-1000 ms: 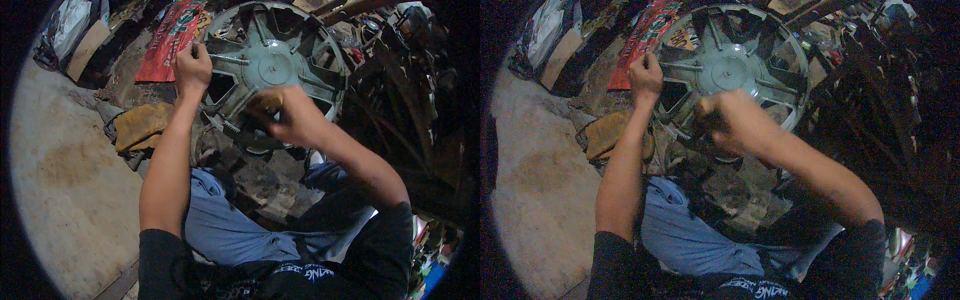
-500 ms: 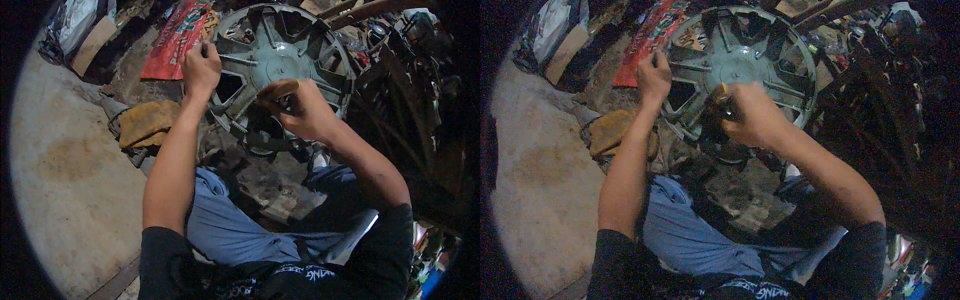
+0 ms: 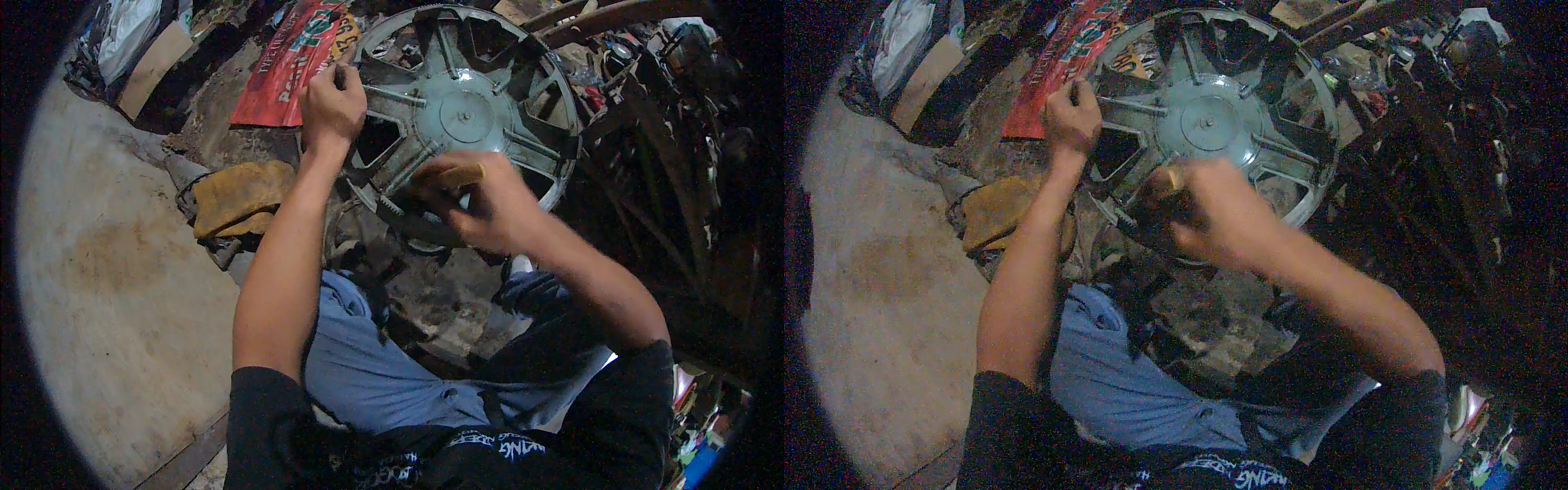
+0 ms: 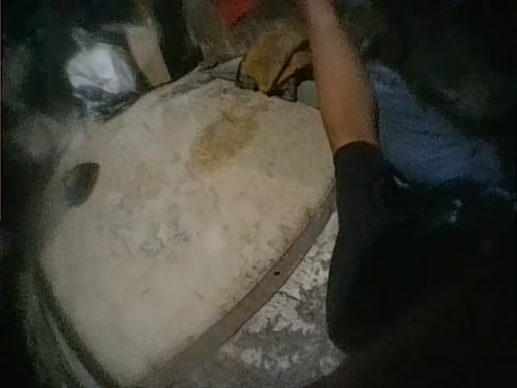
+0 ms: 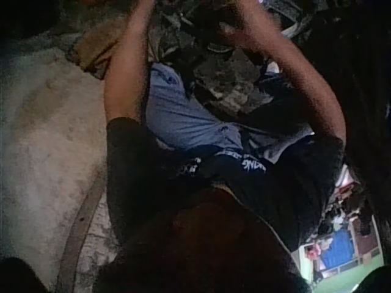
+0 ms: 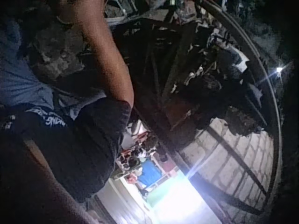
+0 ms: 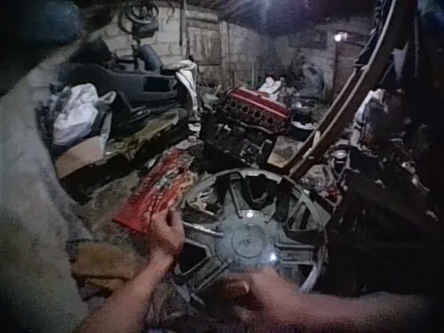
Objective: The person sits on the floor and paints a large, circular metal part with a greenish-grey substance using a paintbrush. They systematically cover the surface, including the spokes and center hub, and occasionally dip the brush into a container to reload paint.
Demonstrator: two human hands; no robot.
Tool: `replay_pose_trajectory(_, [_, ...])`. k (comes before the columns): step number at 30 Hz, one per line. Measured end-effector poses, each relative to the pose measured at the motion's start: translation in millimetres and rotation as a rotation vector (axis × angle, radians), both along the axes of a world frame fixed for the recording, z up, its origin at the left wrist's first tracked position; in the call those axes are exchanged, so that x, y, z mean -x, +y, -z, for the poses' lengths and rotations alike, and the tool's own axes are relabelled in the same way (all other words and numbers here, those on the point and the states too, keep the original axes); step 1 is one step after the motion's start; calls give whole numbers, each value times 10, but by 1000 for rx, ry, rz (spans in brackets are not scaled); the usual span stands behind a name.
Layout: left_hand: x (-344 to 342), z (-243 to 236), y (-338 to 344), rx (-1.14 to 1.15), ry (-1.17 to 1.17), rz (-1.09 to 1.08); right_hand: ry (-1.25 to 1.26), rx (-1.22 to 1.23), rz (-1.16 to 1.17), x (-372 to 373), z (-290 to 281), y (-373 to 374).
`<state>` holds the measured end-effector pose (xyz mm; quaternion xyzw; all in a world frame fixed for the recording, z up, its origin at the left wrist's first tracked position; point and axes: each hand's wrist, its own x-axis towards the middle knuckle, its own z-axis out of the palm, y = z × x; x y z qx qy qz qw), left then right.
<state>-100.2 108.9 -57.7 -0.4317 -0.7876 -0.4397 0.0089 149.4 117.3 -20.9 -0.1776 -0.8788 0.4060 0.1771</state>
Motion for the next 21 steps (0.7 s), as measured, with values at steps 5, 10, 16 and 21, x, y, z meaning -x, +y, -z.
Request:
replay_pose_trajectory(5, [61, 59, 7, -28, 54, 6, 63, -78, -8, 47, -67, 156])
replay_pose_trajectory(10, [53, 52, 21, -58, 76, 36, -115, -40, -13, -20, 15, 158])
replay_pose_trajectory(16, [87, 122, 29, -197, 161, 44, 47, -13, -29, -7, -57, 38])
replay_pose_trajectory(21, [41, 75, -7, 43, 18, 8, -17, -134, 72, 13, -112, 142])
